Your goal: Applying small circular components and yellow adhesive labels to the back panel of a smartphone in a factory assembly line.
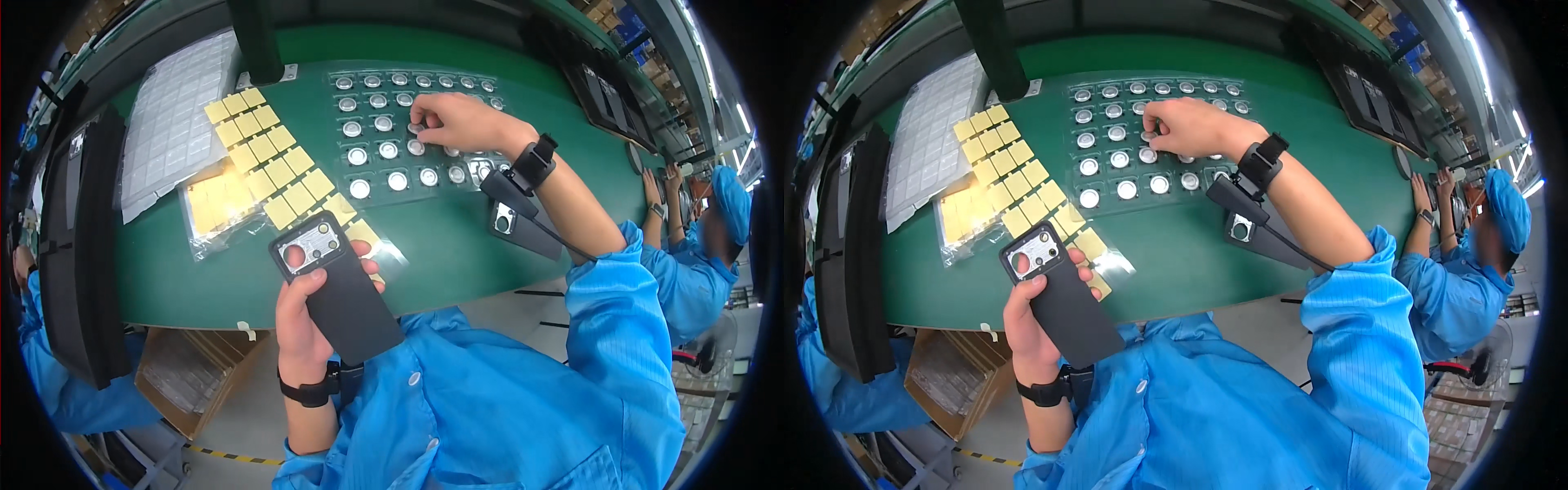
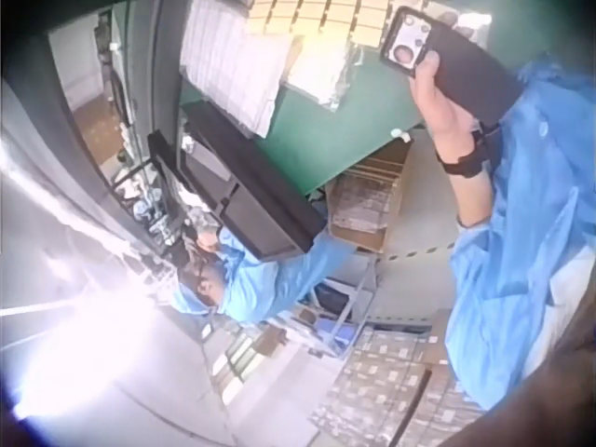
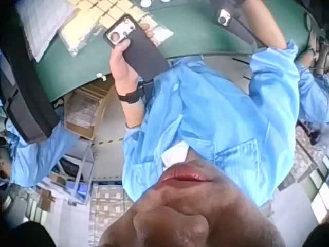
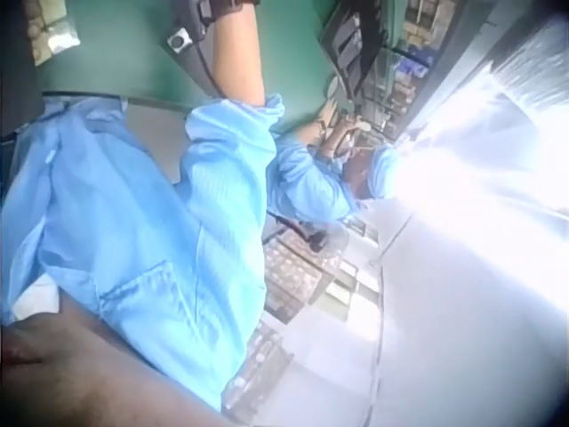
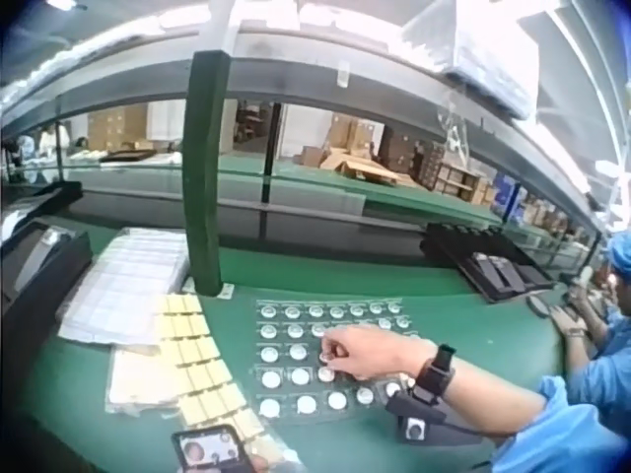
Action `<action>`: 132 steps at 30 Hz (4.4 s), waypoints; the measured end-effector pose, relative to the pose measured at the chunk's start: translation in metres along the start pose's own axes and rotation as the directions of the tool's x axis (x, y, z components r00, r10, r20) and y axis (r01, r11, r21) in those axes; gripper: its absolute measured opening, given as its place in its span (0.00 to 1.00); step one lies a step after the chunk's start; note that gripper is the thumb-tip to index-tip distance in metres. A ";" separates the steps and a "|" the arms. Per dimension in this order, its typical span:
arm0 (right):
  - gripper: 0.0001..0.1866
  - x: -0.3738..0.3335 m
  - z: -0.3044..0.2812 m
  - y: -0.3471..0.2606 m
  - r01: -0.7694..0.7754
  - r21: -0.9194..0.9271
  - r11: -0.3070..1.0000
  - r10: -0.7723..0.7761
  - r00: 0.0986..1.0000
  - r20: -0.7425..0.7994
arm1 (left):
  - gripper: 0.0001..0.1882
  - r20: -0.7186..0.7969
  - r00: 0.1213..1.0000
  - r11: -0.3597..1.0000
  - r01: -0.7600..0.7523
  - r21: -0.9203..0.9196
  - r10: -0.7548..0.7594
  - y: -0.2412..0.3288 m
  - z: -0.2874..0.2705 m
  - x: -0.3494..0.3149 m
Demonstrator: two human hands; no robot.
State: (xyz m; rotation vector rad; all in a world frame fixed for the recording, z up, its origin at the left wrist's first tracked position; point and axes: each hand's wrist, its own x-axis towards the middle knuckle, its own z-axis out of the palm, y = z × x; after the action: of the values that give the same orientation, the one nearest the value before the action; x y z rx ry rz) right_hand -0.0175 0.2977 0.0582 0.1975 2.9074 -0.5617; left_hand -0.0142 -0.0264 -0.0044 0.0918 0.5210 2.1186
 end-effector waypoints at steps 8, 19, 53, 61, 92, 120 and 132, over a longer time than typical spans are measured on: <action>0.12 -0.018 0.005 -0.007 0.052 0.426 0.903 0.057 0.970 -0.237 | 0.27 -0.076 0.996 0.996 0.041 0.077 -0.035 0.000 0.009 0.005; 0.11 -0.087 0.027 -0.101 0.337 0.717 0.610 -0.262 0.940 -0.218 | 0.20 -0.113 0.959 0.775 -0.138 0.617 0.261 -0.013 0.067 0.009; 0.07 -0.089 0.053 -0.133 0.625 0.212 0.751 -0.388 0.678 -0.624 | 0.26 -0.111 0.936 0.715 -0.175 0.677 0.335 -0.020 0.066 -0.015; 0.10 -0.084 0.062 -0.145 0.542 -0.059 0.838 -0.402 0.542 -0.738 | 0.25 -0.121 0.930 0.689 -0.166 0.706 0.348 -0.013 0.075 -0.022; 0.10 -0.075 0.090 -0.151 0.579 0.571 0.582 -0.015 0.710 -0.704 | 0.21 -0.133 0.848 0.646 -0.280 0.710 0.513 -0.020 0.056 -0.014; 0.10 -0.114 0.093 -0.149 0.085 0.995 0.043 -0.033 0.996 -0.084 | 0.32 -0.242 0.970 0.937 0.058 0.344 0.029 0.004 0.036 -0.065; 0.13 -0.063 0.089 -0.113 0.159 0.224 0.962 -0.102 0.964 -0.246 | 0.25 -0.340 0.914 0.961 -0.145 0.235 0.221 0.023 0.019 -0.024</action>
State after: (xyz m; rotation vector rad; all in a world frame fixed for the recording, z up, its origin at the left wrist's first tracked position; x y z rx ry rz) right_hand 0.0389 0.1541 0.0294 0.1074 3.0868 -0.9808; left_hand -0.0136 -0.0506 0.0250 -0.1458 0.9867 2.2716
